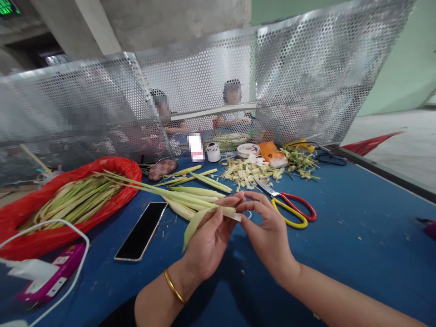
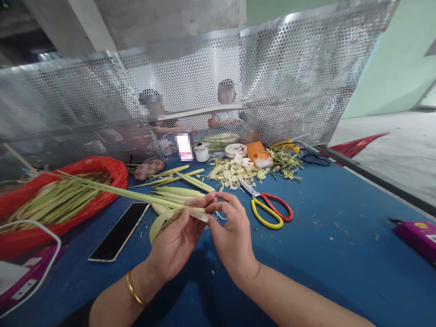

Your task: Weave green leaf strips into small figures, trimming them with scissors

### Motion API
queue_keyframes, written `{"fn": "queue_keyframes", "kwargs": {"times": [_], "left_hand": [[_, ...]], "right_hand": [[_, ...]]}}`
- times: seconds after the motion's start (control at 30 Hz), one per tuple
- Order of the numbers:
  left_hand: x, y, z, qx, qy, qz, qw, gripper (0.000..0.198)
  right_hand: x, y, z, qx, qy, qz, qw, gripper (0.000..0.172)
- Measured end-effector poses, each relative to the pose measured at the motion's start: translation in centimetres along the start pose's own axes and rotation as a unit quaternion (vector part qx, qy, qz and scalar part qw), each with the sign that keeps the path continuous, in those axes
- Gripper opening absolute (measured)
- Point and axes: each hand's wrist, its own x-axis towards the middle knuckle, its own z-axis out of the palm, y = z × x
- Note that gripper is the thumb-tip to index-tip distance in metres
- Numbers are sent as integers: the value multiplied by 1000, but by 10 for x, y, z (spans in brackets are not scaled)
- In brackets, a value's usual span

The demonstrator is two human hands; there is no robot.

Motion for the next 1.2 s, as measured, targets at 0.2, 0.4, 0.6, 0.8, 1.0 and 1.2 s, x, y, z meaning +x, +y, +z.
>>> {"fn": "queue_keyframes", "kwargs": {"times": [0.2,0.4,0.6,0.8,1.0,1.2], "left_hand": [[1,-2,0,-7,7,0,1000,27],[2,0,1,-18,21,-13,1000,22],[3,1,1,-27,16,-18,999,18],[3,3,4,-18,25,-15,999,17],[4,4,3,-18,34,-16,999,15],[6,3,2,-12,43,-7,999,15]], "right_hand": [[-1,0,2,9,3,11,1000,13],[-2,-1,3,34,-14,16,999,13],[-2,-5,2,57,-24,14,998,14],[-2,-5,1,45,-28,26,998,13],[-2,-5,1,41,-22,28,999,14],[-2,-4,1,44,-22,22,999,14]]}}
